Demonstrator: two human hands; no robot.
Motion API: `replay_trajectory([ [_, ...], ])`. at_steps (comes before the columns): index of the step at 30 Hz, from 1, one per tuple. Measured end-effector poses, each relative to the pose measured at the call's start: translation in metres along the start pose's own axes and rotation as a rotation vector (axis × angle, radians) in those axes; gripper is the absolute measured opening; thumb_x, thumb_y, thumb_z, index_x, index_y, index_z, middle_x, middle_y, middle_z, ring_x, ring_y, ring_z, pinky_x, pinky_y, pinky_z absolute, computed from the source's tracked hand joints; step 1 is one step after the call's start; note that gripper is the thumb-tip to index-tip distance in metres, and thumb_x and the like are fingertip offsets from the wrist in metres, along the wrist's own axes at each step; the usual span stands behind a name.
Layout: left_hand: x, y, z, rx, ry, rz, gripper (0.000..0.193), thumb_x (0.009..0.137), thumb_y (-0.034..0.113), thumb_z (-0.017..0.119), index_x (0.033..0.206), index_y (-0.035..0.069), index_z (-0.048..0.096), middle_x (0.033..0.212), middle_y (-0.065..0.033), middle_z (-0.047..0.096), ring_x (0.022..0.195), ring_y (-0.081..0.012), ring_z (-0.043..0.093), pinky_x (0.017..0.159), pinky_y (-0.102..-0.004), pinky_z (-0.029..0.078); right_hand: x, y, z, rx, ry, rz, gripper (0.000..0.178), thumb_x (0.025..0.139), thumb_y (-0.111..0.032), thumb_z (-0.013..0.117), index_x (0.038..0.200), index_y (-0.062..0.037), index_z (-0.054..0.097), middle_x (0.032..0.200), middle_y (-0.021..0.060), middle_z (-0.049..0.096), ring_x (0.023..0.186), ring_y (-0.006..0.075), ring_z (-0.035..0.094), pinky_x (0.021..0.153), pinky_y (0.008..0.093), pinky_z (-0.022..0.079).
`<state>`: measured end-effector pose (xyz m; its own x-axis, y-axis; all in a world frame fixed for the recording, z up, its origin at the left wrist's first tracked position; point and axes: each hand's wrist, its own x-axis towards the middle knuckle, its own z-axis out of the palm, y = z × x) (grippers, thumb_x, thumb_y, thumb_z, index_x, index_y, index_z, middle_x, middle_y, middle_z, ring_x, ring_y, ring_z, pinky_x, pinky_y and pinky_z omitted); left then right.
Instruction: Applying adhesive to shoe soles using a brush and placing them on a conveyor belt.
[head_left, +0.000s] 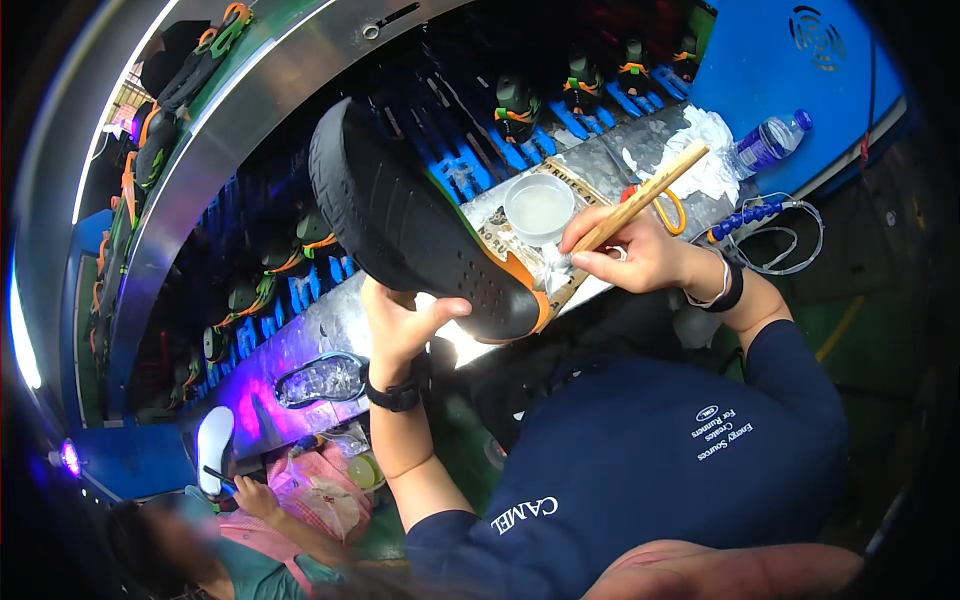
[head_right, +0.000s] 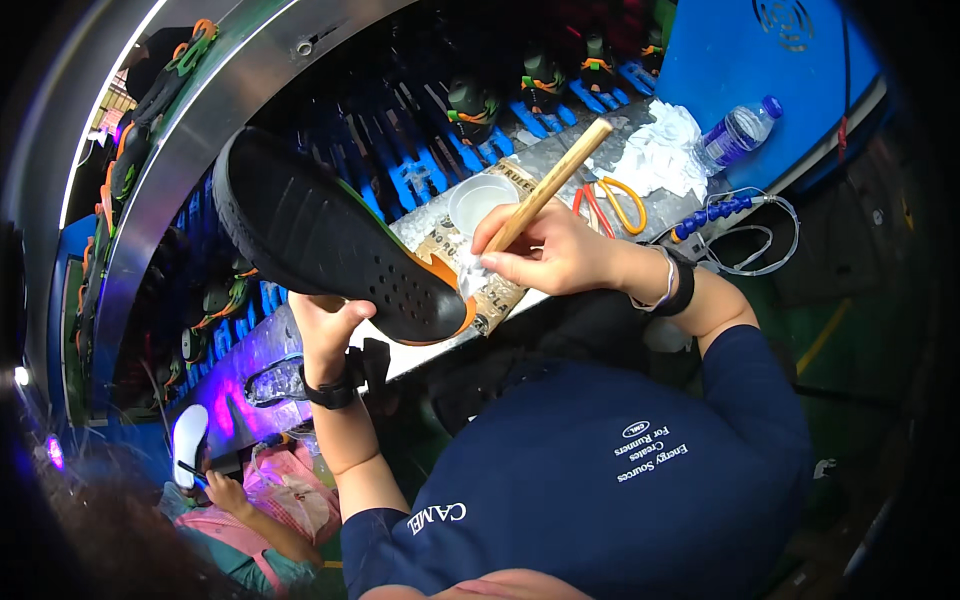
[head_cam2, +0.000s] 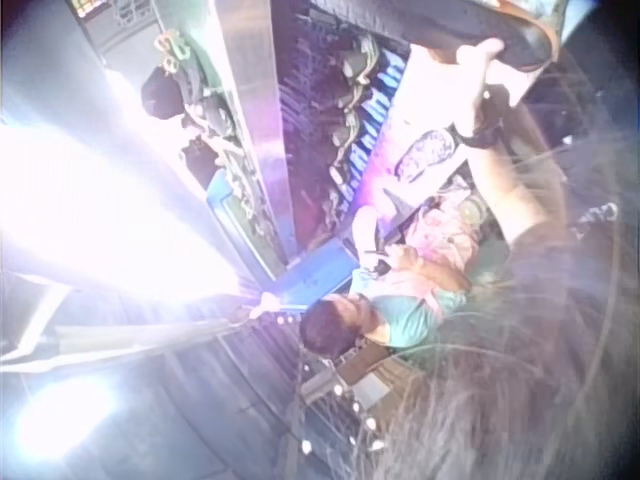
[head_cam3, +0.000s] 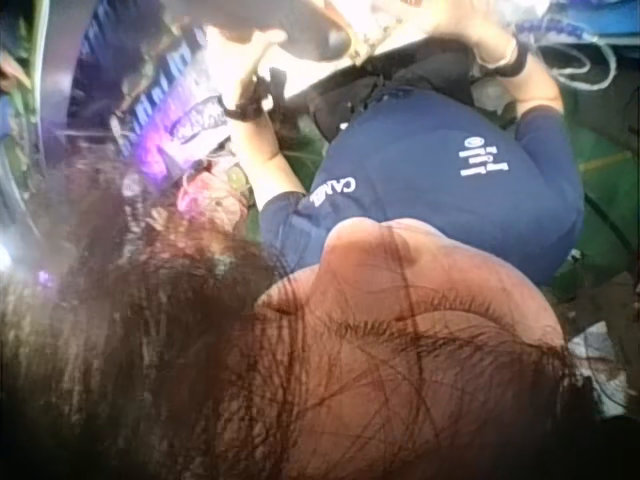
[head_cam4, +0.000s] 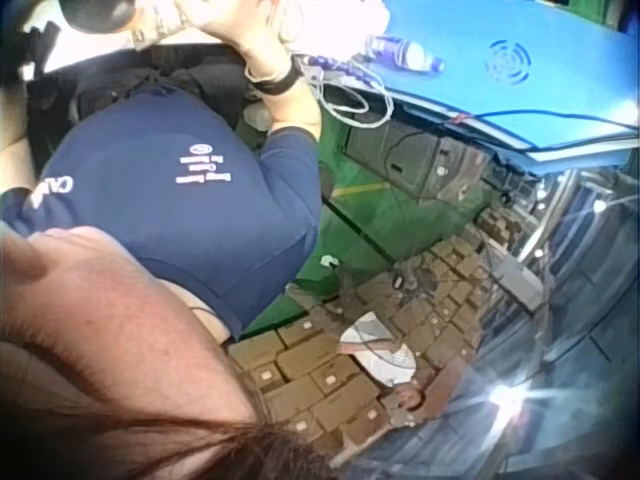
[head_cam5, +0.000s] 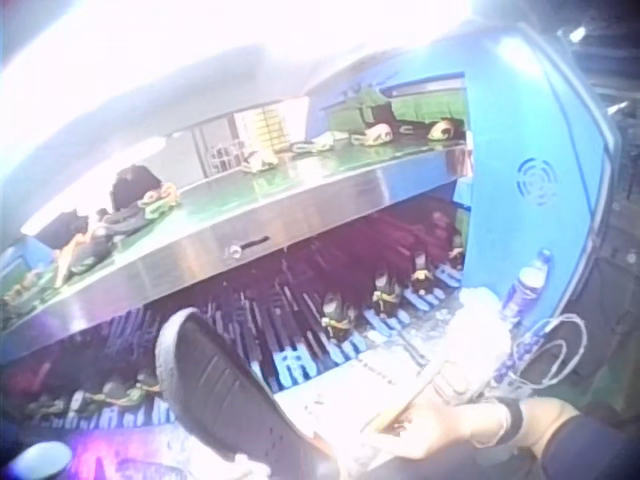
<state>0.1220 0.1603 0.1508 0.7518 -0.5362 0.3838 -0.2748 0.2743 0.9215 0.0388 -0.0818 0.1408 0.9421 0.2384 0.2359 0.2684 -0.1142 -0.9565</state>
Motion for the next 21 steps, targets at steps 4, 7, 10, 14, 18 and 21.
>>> replay_trajectory([
  [4, 0.004, 0.006, 0.003, 0.031, -0.044, 0.015, 0.052, 0.055, 0.004, 0.075, 0.099, -0.005, 0.048, 0.091, -0.0094, 0.057, 0.083, -0.0165, 0.055, 0.075, -0.0277, 0.044, 0.002, 0.002, 0.002, -0.131, -0.033, -0.072, 0.011, 0.073, -0.005, 0.054, 0.083, -0.0003, 0.053, 0.065, 0.0021, 0.052, 0.052, 0.004, 0.045, 0.045, 0.0186, 0.035],
  [7, 0.003, 0.004, 0.006, 0.024, -0.064, -0.011, 0.053, 0.055, 0.004, 0.076, 0.099, -0.004, 0.048, 0.092, -0.0093, 0.057, 0.083, -0.0165, 0.055, 0.074, -0.0276, 0.044, 0.007, 0.005, 0.004, -0.135, -0.004, -0.146, 0.011, 0.073, -0.005, 0.054, 0.083, -0.0002, 0.054, 0.065, 0.0019, 0.052, 0.051, 0.0044, 0.045, 0.045, 0.0182, 0.035],
  [10, 0.004, 0.005, 0.009, 0.037, -0.08, -0.01, 0.053, 0.055, 0.004, 0.076, 0.1, -0.003, 0.048, 0.094, -0.0095, 0.057, 0.083, -0.0167, 0.055, 0.074, -0.0277, 0.044, 0.011, 0.007, 0.002, -0.186, -0.003, -0.17, 0.012, 0.075, -0.006, 0.054, 0.087, -0.0014, 0.054, 0.073, 0.0013, 0.052, 0.057, 0.0037, 0.045, 0.049, 0.0175, 0.034],
  [14, 0.002, 0.011, 0.011, 0.16, -0.05, 0.027, 0.053, 0.053, 0.004, 0.077, 0.098, -0.002, 0.049, 0.09, -0.0087, 0.058, 0.081, -0.0155, 0.056, 0.072, -0.0273, 0.045, 0.009, 0.008, 0.0, -0.189, -0.001, -0.147, 0.011, 0.076, -0.007, 0.054, 0.085, -0.0014, 0.054, 0.073, 0.0018, 0.051, 0.058, 0.0046, 0.045, 0.049, 0.0176, 0.035],
  [18, 0.0, 0.013, 0.008, 0.341, -0.019, 0.167, 0.051, 0.052, 0.007, 0.078, 0.094, -0.003, 0.052, 0.082, -0.0078, 0.06, 0.073, -0.0141, 0.058, 0.066, -0.0259, 0.046, 0.004, 0.008, 0.004, -0.13, 0.044, -0.119, 0.008, 0.074, -0.006, 0.054, 0.078, 0.0012, 0.055, 0.059, 0.0018, 0.052, 0.049, 0.005, 0.048, 0.043, 0.0178, 0.036],
  [21, -0.001, 0.011, 0.007, 0.461, 0.003, 0.249, 0.051, 0.051, 0.012, 0.079, 0.091, -0.003, 0.053, 0.08, -0.0082, 0.061, 0.069, -0.0147, 0.059, 0.064, -0.0254, 0.046, 0.0, 0.007, 0.007, -0.122, 0.06, -0.113, 0.008, 0.075, -0.005, 0.054, 0.078, 0.0013, 0.054, 0.061, 0.0023, 0.052, 0.051, 0.0047, 0.049, 0.044, 0.0175, 0.037],
])
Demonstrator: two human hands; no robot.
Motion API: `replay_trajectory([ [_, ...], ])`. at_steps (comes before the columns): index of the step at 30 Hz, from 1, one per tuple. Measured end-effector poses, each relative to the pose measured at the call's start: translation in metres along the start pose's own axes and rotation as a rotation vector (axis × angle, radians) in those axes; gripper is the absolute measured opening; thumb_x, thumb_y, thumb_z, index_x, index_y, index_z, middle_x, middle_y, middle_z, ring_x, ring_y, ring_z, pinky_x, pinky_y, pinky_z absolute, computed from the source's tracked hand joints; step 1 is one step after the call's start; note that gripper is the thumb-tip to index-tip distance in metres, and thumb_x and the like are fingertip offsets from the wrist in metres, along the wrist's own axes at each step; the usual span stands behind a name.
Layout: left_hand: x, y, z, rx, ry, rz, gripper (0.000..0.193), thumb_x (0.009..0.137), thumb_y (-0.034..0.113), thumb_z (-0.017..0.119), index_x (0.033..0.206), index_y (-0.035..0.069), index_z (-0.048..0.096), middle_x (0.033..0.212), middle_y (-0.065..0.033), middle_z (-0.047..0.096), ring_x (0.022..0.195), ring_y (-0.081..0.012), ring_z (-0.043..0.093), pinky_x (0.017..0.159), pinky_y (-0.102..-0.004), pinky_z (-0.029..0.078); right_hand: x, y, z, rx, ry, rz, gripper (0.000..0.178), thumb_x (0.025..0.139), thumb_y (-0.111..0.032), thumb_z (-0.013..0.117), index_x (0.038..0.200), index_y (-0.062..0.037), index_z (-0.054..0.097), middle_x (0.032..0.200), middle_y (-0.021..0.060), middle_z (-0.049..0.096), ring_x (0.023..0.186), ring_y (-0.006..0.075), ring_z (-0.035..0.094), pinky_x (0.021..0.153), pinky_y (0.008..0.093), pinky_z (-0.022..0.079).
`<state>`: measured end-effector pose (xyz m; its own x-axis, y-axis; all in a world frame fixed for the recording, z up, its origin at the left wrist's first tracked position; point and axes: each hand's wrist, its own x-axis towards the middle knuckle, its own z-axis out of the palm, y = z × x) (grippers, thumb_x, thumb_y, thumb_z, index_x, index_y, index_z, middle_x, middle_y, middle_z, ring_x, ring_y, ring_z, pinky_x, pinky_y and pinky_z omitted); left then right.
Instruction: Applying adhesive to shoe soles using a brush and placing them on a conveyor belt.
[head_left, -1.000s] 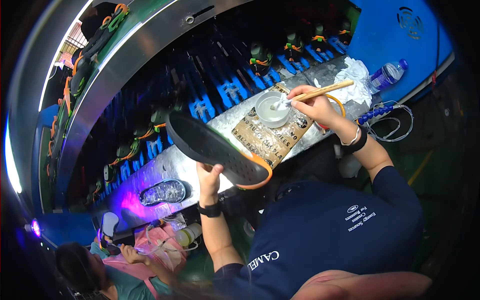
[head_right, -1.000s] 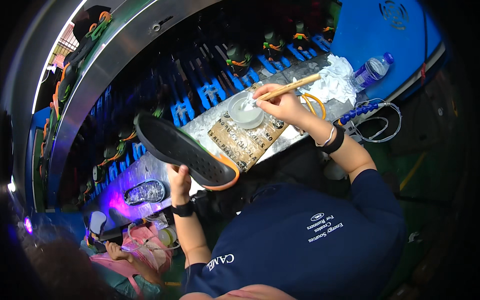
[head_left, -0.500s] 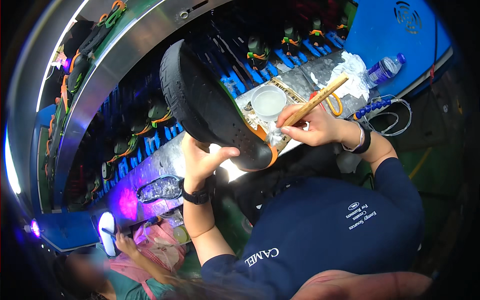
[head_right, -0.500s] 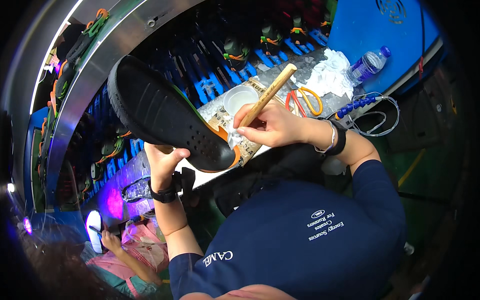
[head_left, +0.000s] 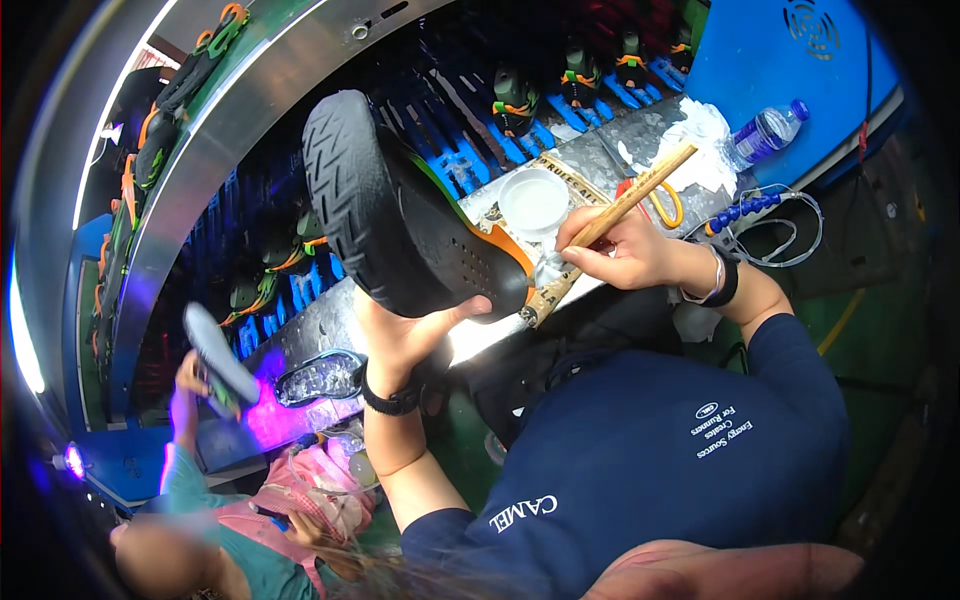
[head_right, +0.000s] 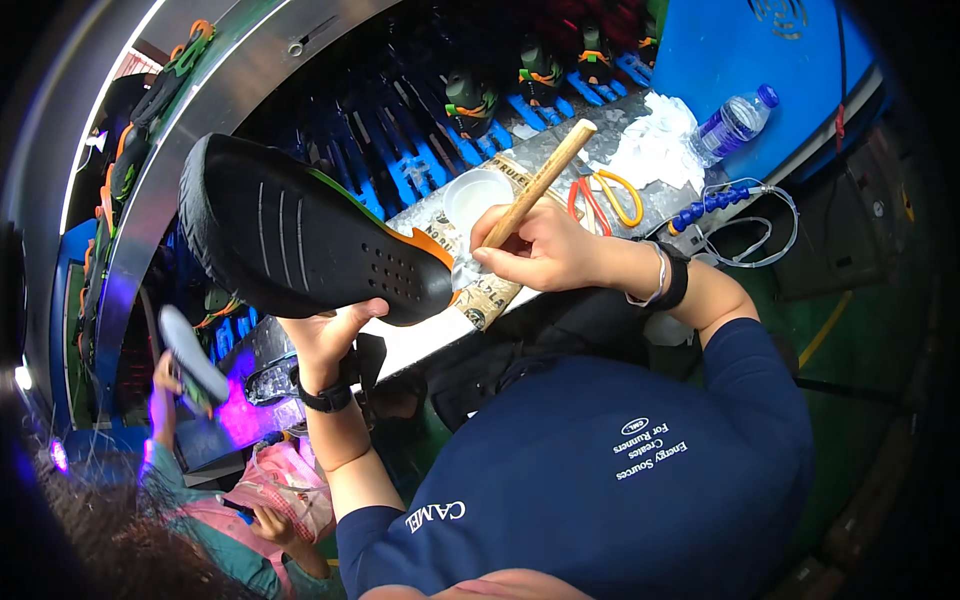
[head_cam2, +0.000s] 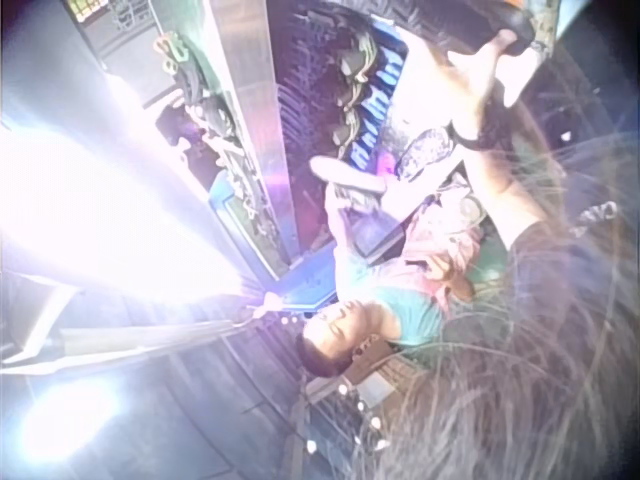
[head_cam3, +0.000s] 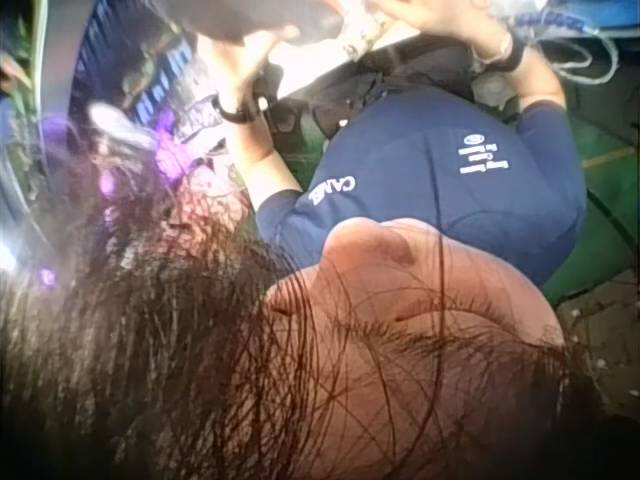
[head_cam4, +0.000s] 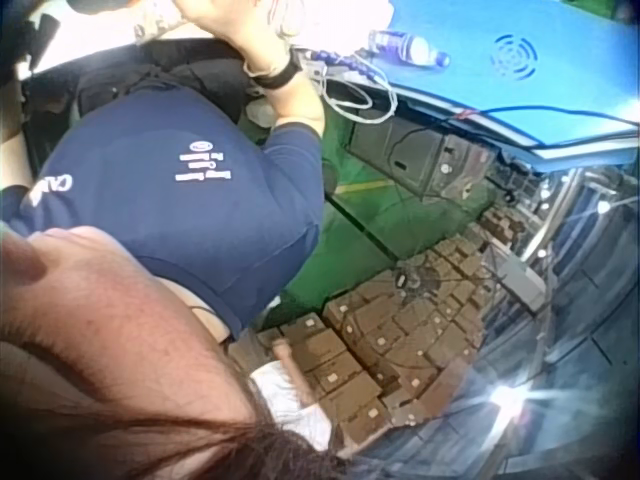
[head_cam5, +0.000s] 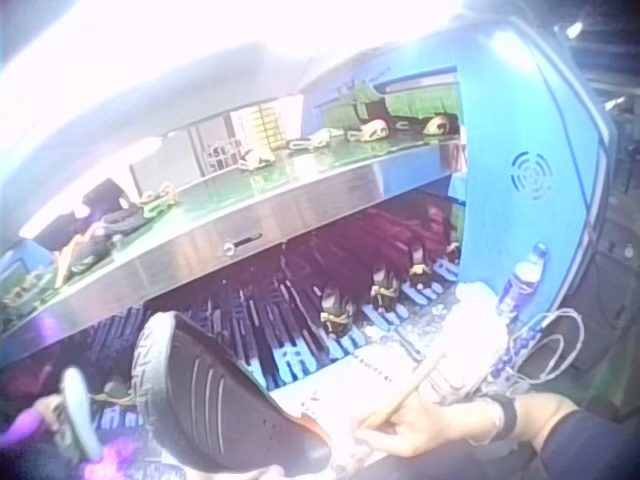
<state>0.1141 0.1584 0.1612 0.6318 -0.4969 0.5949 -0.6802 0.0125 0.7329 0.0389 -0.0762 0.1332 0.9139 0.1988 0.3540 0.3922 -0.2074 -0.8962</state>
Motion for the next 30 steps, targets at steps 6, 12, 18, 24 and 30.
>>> replay_trajectory([
  [6, -0.004, 0.002, 0.005, 0.051, 0.059, 0.001, 0.055, 0.048, 0.019, 0.081, 0.091, -0.002, 0.055, 0.081, -0.0072, 0.061, 0.071, -0.0158, 0.059, 0.065, -0.0262, 0.046, -0.009, -0.001, 0.004, 0.12, -0.003, 0.031, 0.009, 0.078, -0.007, 0.053, 0.083, 0.0001, 0.053, 0.065, 0.0013, 0.052, 0.055, 0.0036, 0.048, 0.047, 0.0173, 0.037],
  [12, 0.0, 0.006, 0.007, -0.022, 0.104, 0.0, 0.055, 0.049, 0.019, 0.081, 0.091, -0.003, 0.054, 0.081, -0.0077, 0.06, 0.073, -0.0155, 0.058, 0.068, -0.0263, 0.046, -0.008, 0.01, 0.003, 0.13, 0.056, 0.013, 0.009, 0.078, -0.007, 0.053, 0.083, -0.0007, 0.053, 0.065, 0.0, 0.05, 0.055, 0.0031, 0.045, 0.048, 0.0167, 0.036],
  [18, -0.003, 0.004, 0.003, -0.107, 0.046, -0.098, 0.053, 0.048, 0.013, 0.08, 0.091, -0.005, 0.054, 0.081, -0.0083, 0.06, 0.073, -0.0155, 0.058, 0.069, -0.0265, 0.046, -0.004, 0.013, -0.006, 0.112, 0.056, 0.104, 0.008, 0.078, -0.006, 0.052, 0.084, -0.0009, 0.053, 0.075, 0.001, 0.05, 0.062, 0.0045, 0.044, 0.053, 0.0179, 0.035],
  [24, -0.004, -0.003, -0.001, 0.006, 0.027, -0.03, 0.052, 0.048, 0.014, 0.08, 0.089, -0.004, 0.054, 0.08, -0.0081, 0.06, 0.072, -0.0146, 0.058, 0.066, -0.0257, 0.046, -0.006, 0.013, -0.003, 0.044, 0.061, 0.055, 0.008, 0.077, -0.006, 0.052, 0.083, -0.0011, 0.053, 0.075, 0.0012, 0.051, 0.062, 0.0047, 0.044, 0.053, 0.0181, 0.035],
  [30, -0.006, -0.002, 0.001, 0.033, 0.034, -0.008, 0.055, 0.047, 0.018, 0.081, 0.09, -0.004, 0.054, 0.08, -0.0084, 0.06, 0.071, -0.0157, 0.059, 0.066, -0.026, 0.046, -0.015, 0.008, 0.009, 0.028, 0.027, -0.088, 0.009, 0.076, -0.005, 0.054, 0.084, -0.0011, 0.053, 0.064, -0.0008, 0.05, 0.049, 0.0016, 0.04, 0.044, 0.0159, 0.031],
])
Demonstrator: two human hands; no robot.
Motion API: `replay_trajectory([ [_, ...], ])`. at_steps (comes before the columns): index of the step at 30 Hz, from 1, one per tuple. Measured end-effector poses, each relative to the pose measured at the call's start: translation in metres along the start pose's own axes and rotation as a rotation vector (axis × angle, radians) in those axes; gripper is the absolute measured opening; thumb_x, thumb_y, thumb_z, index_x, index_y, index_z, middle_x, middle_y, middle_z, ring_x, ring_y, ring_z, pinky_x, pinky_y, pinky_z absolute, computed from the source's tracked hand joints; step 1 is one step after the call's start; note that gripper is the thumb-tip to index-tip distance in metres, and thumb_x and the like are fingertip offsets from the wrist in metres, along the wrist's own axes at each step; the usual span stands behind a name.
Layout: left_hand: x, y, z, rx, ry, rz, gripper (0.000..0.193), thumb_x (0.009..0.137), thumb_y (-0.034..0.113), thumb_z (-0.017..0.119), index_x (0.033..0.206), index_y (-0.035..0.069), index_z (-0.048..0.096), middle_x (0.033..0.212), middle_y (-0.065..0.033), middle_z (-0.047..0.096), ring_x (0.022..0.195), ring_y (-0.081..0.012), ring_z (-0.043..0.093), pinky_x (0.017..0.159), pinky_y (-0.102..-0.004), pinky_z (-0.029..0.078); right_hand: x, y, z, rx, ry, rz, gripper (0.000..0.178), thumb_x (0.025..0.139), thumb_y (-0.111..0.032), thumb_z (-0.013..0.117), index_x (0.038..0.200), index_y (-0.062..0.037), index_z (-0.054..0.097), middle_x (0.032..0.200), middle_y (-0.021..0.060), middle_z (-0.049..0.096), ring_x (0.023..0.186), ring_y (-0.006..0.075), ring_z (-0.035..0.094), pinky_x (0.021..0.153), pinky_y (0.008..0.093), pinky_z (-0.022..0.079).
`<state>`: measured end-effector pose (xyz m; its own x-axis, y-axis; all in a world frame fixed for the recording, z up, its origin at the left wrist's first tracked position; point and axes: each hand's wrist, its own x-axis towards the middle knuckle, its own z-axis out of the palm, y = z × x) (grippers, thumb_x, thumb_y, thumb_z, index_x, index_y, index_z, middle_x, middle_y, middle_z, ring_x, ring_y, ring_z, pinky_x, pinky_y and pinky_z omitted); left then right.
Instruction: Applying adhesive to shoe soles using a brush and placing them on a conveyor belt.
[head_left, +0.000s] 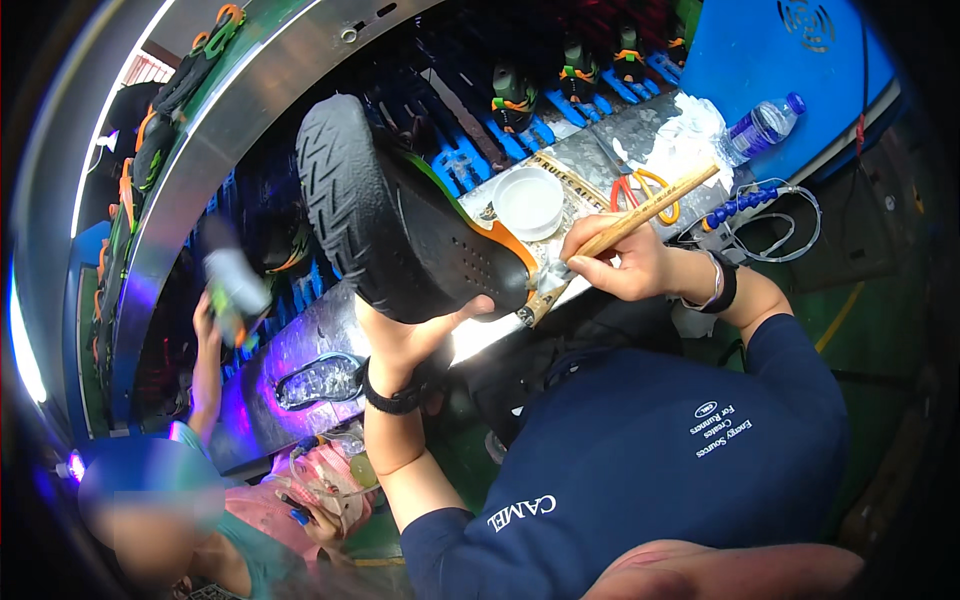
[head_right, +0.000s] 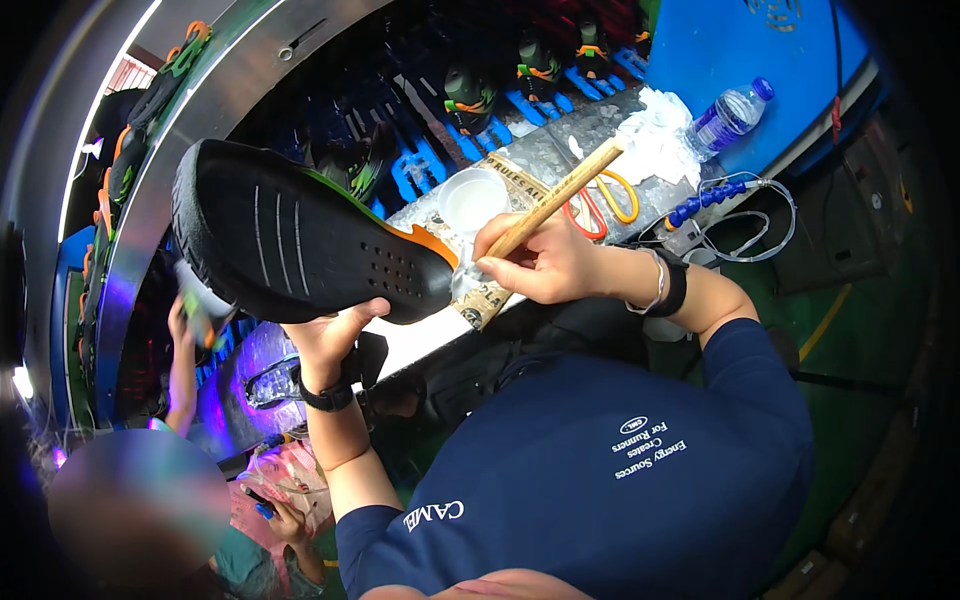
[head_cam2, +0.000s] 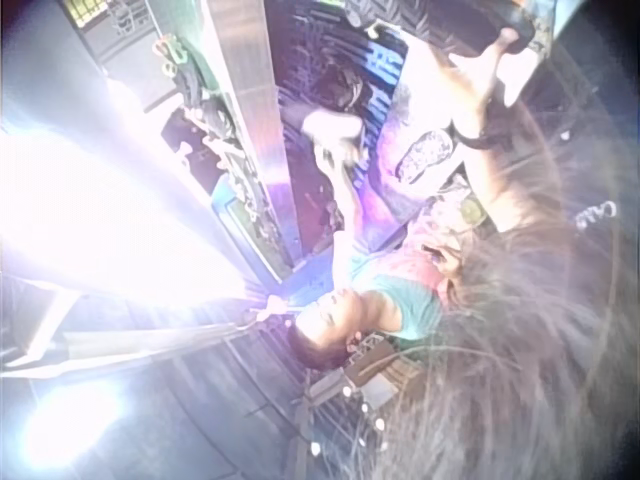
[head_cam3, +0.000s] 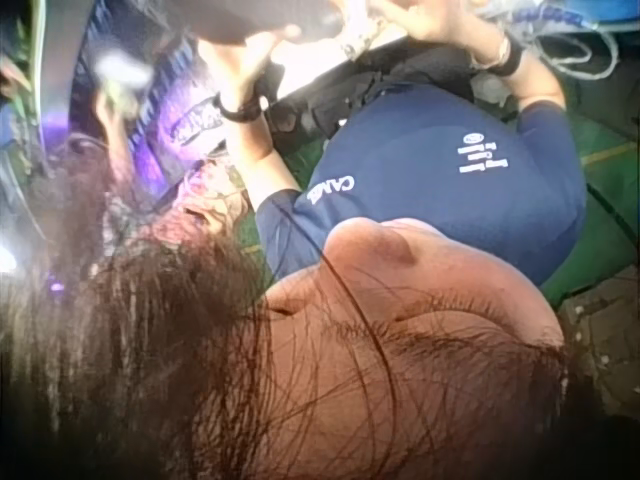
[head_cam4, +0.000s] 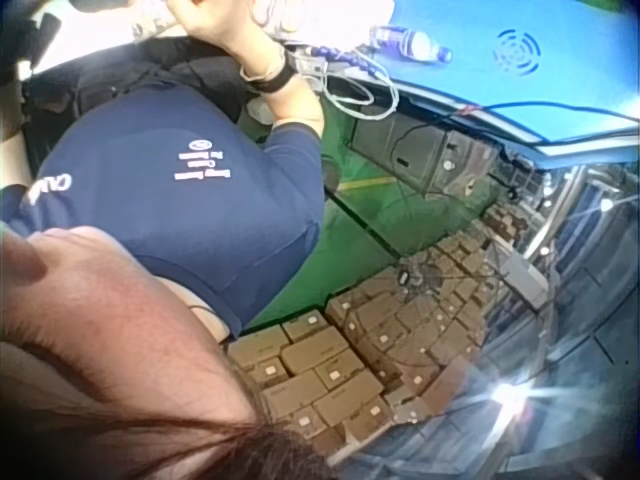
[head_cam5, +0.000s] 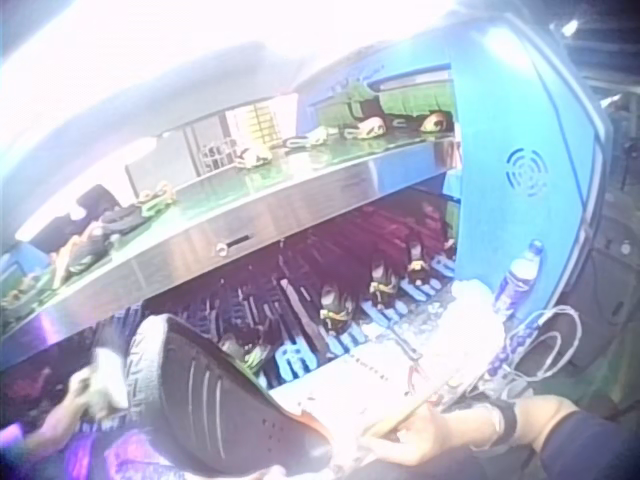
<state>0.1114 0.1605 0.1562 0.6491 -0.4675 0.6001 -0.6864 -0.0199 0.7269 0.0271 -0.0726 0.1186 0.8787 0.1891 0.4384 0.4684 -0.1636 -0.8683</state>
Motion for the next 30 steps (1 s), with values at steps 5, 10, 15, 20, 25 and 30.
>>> replay_trajectory([
  [5, 0.002, 0.001, 0.001, 0.023, -0.007, 0.0, 0.054, 0.047, 0.016, 0.081, 0.088, -0.004, 0.054, 0.08, -0.0086, 0.06, 0.073, -0.0146, 0.058, 0.067, -0.0263, 0.046, -0.003, -0.004, 0.001, 0.085, 0.0, -0.039, 0.009, 0.077, -0.003, 0.052, 0.086, -0.0011, 0.052, 0.065, 0.0006, 0.051, 0.053, 0.002, 0.046, 0.045, 0.016, 0.034],
  [10, 0.007, -0.001, 0.0, -0.18, -0.014, -0.112, 0.053, 0.05, 0.014, 0.079, 0.092, -0.004, 0.052, 0.083, -0.0085, 0.059, 0.076, -0.0153, 0.057, 0.069, -0.0268, 0.045, 0.003, 0.002, -0.005, 0.025, -0.02, 0.022, 0.009, 0.076, -0.002, 0.052, 0.085, -0.0013, 0.053, 0.073, 0.0032, 0.052, 0.054, 0.0052, 0.043, 0.047, 0.0187, 0.034],
  [15, 0.011, -0.011, 0.005, -0.507, -0.082, -0.407, 0.054, 0.059, 0.011, 0.074, 0.102, -0.003, 0.045, 0.094, -0.0105, 0.056, 0.085, -0.0171, 0.055, 0.078, -0.0283, 0.043, 0.012, 0.004, -0.01, -0.018, 0.033, -0.013, 0.008, 0.074, -0.001, 0.053, 0.083, -0.0008, 0.054, 0.067, 0.0014, 0.05, 0.052, 0.0033, 0.043, 0.045, 0.0173, 0.033],
  [20, 0.011, -0.021, 0.007, -0.609, -0.101, -0.471, 0.05, 0.062, 0.011, 0.072, 0.103, -0.002, 0.045, 0.096, -0.0103, 0.055, 0.088, -0.0167, 0.053, 0.079, -0.029, 0.043, 0.016, -0.002, -0.008, -0.077, 0.044, -0.09, 0.009, 0.073, 0.001, 0.053, 0.082, 0.0002, 0.054, 0.074, 0.0054, 0.053, 0.058, 0.0062, 0.047, 0.049, 0.0198, 0.036],
  [25, 0.01, -0.022, 0.01, -0.621, -0.144, -0.507, 0.048, 0.064, 0.01, 0.071, 0.103, -0.001, 0.045, 0.095, -0.0099, 0.055, 0.088, -0.0163, 0.053, 0.078, -0.0291, 0.043, 0.014, -0.003, 0.0, -0.01, -0.086, -0.04, 0.007, 0.073, 0.001, 0.054, 0.08, 0.0003, 0.054, 0.073, 0.0048, 0.053, 0.05, 0.0044, 0.043, 0.043, 0.0176, 0.032],
  [30, 0.008, -0.019, 0.019, -0.667, -0.179, -0.496, 0.047, 0.064, 0.009, 0.07, 0.104, -0.001, 0.045, 0.096, -0.0095, 0.054, 0.088, -0.0166, 0.053, 0.077, -0.0292, 0.044, 0.028, -0.001, -0.005, -0.083, 0.044, -0.12, 0.007, 0.073, 0.0, 0.054, 0.08, -0.0003, 0.054, 0.072, 0.0035, 0.053, 0.051, 0.0042, 0.042, 0.044, 0.018, 0.032],
])
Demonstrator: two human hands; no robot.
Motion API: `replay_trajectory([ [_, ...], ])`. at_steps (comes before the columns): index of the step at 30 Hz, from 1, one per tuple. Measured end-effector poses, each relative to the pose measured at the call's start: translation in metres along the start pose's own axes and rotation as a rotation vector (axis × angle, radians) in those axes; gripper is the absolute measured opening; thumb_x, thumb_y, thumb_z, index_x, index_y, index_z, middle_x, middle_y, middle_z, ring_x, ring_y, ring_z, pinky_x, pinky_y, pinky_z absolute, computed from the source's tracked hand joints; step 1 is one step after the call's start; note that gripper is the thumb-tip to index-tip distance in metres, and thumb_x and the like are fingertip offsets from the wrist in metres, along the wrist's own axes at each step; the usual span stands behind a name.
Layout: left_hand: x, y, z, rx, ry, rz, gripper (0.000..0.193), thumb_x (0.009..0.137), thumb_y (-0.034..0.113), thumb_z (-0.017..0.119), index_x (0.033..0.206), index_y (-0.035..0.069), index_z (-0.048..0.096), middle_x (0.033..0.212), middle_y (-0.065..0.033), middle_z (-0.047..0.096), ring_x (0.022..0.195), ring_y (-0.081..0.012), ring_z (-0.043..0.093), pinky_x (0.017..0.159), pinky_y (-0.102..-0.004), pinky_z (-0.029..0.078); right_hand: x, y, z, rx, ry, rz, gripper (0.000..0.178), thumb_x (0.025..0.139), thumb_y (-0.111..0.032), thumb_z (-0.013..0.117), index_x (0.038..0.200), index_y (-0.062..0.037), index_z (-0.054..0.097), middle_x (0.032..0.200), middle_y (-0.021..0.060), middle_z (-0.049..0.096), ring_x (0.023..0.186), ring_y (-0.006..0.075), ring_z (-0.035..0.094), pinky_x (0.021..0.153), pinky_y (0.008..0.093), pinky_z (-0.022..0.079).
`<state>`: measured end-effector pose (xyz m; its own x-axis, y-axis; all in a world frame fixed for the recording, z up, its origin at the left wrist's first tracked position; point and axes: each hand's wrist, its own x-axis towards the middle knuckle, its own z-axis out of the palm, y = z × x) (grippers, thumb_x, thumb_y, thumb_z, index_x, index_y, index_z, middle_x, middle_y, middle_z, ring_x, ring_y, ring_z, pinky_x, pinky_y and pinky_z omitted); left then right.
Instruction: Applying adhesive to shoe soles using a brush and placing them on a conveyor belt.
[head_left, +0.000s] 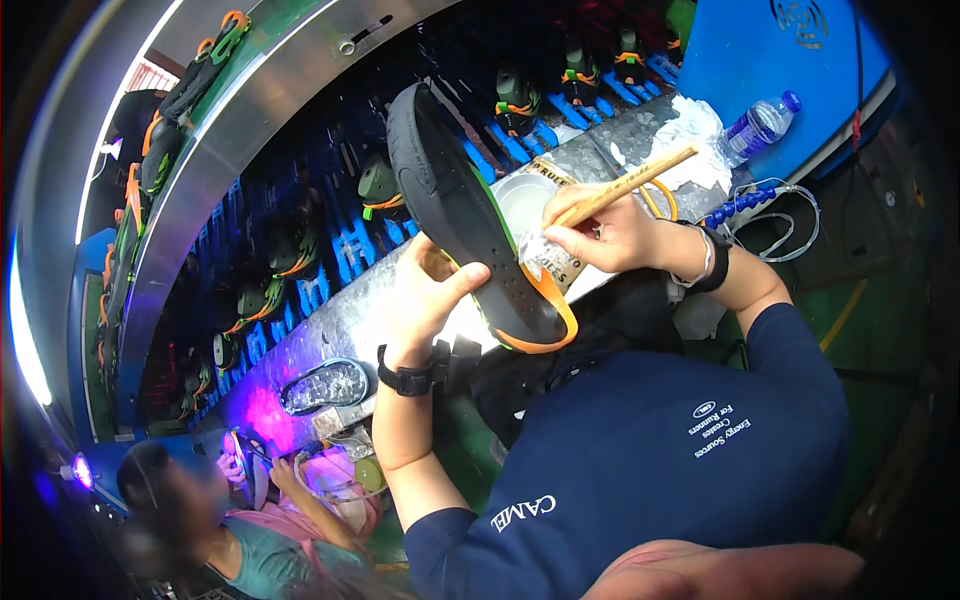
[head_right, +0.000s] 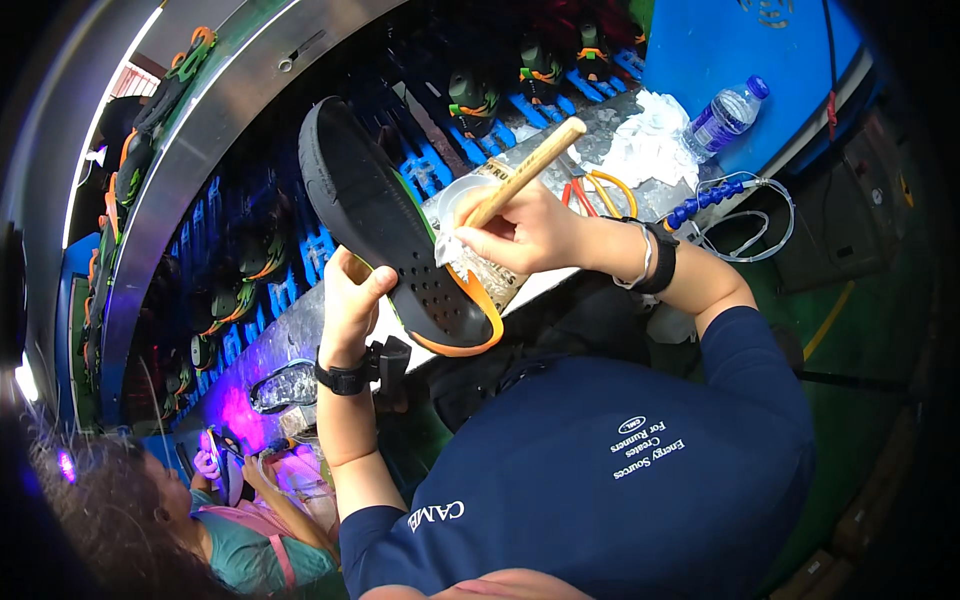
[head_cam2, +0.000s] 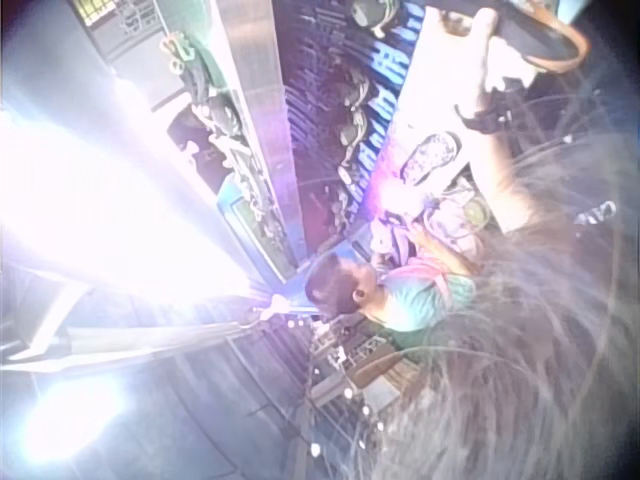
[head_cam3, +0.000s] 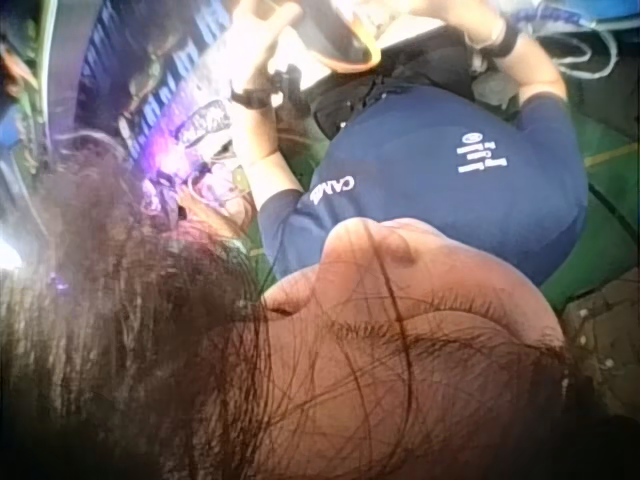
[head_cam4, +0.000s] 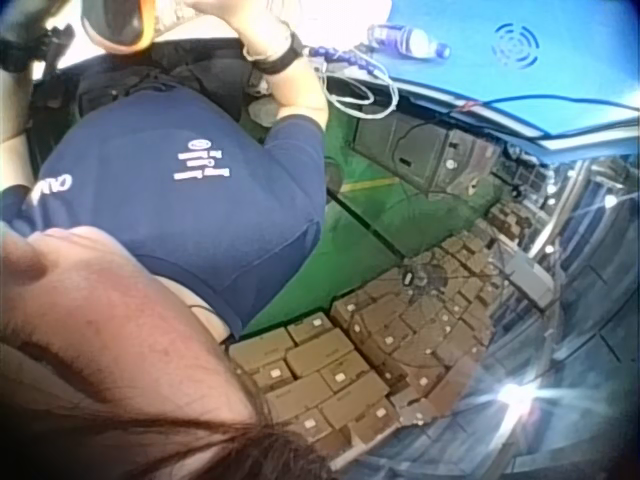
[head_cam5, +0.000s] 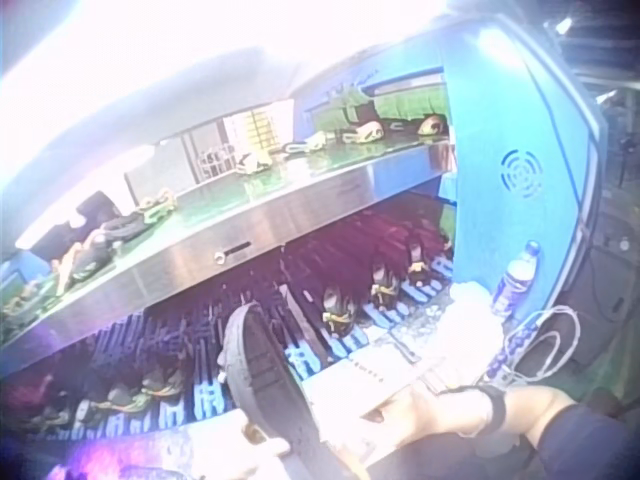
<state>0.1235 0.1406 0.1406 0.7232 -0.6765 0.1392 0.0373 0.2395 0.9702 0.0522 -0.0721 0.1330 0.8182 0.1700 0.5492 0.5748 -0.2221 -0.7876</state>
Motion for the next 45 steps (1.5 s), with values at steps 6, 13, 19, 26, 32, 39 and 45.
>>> replay_trajectory([
  [6, -0.006, 0.001, 0.005, -0.022, -0.041, -0.052, 0.048, 0.065, 0.008, 0.07, 0.105, -0.001, 0.045, 0.099, -0.0098, 0.052, 0.09, -0.0168, 0.052, 0.077, -0.0297, 0.045, 0.017, 0.0, -0.006, -0.11, 0.143, -0.058, 0.008, 0.072, -0.003, 0.057, 0.078, 0.0006, 0.056, 0.057, 0.0007, 0.051, 0.045, 0.0035, 0.042, 0.041, 0.0183, 0.032],
  [13, -0.008, 0.005, 0.008, -0.005, -0.085, -0.093, 0.052, 0.065, 0.011, 0.07, 0.108, -0.001, 0.044, 0.099, -0.0084, 0.053, 0.09, -0.0158, 0.052, 0.078, -0.0296, 0.044, 0.035, -0.003, -0.015, -0.076, 0.202, -0.062, 0.007, 0.074, 0.001, 0.053, 0.081, 0.0009, 0.054, 0.068, 0.0013, 0.05, 0.053, 0.0034, 0.043, 0.046, 0.0165, 0.032],
  [19, -0.008, 0.006, 0.011, 0.004, -0.089, -0.121, 0.052, 0.065, 0.011, 0.07, 0.108, -0.001, 0.044, 0.099, -0.0089, 0.053, 0.089, -0.0162, 0.052, 0.079, -0.0299, 0.044, 0.034, 0.001, -0.017, -0.081, 0.247, -0.13, 0.005, 0.074, 0.002, 0.052, 0.079, 0.0017, 0.053, 0.068, 0.0026, 0.05, 0.054, 0.0045, 0.044, 0.047, 0.018, 0.034],
  [26, 0.012, 0.01, 0.028, 0.05, -0.037, -0.118, 0.068, 0.068, 0.014, 0.068, 0.12, 0.003, 0.027, 0.107, -0.0114, 0.048, 0.095, -0.0202, 0.05, 0.081, -0.0328, 0.041, -0.014, -0.013, -0.027, -0.075, 0.185, -0.101, 0.001, 0.072, 0.001, 0.052, 0.072, 0.0015, 0.053, 0.066, 0.006, 0.053, 0.051, 0.0095, 0.047, 0.046, 0.0222, 0.036],
  [32, 0.075, 0.052, 0.065, -0.155, -0.11, -0.292, 0.043, 0.078, 0.031, 0.05, 0.108, 0.001, 0.047, 0.103, -0.0068, 0.053, 0.095, -0.0161, 0.049, 0.085, -0.028, 0.037, -0.076, -0.06, -0.098, 0.052, 0.693, -0.146, 0.007, 0.074, -0.004, 0.052, 0.077, 0.0026, 0.052, 0.067, 0.0042, 0.05, 0.054, 0.0047, 0.044, 0.046, 0.0187, 0.035],
  [39, 0.324, 0.178, 0.1, -0.08, -0.171, -0.115, 0.06, 0.084, 0.037, 0.041, 0.118, -0.01, 0.027, 0.11, -0.0277, 0.043, 0.098, -0.0374, 0.048, 0.081, -0.0472, 0.043, -0.116, -0.081, -0.122, -0.045, 0.978, -0.12, 0.013, 0.077, -0.01, 0.05, 0.084, 0.001, 0.049, 0.064, 0.0028, 0.046, 0.05, 0.0041, 0.039, 0.044, 0.0164, 0.03],
  [45, 0.329, 0.203, -0.005, 0.444, 0.05, -0.248, 0.045, 0.08, 0.017, 0.051, 0.112, -0.006, 0.028, 0.096, -0.0309, 0.049, 0.078, -0.0381, 0.057, 0.064, -0.0416, 0.051, -0.137, -0.054, -0.14, -0.088, 1.07, -0.001, 0.01, 0.082, -0.01, 0.044, 0.085, -0.0016, 0.047, 0.056, -0.0023, 0.038, 0.046, 0.0017, 0.03, 0.042, 0.0151, 0.024],
])
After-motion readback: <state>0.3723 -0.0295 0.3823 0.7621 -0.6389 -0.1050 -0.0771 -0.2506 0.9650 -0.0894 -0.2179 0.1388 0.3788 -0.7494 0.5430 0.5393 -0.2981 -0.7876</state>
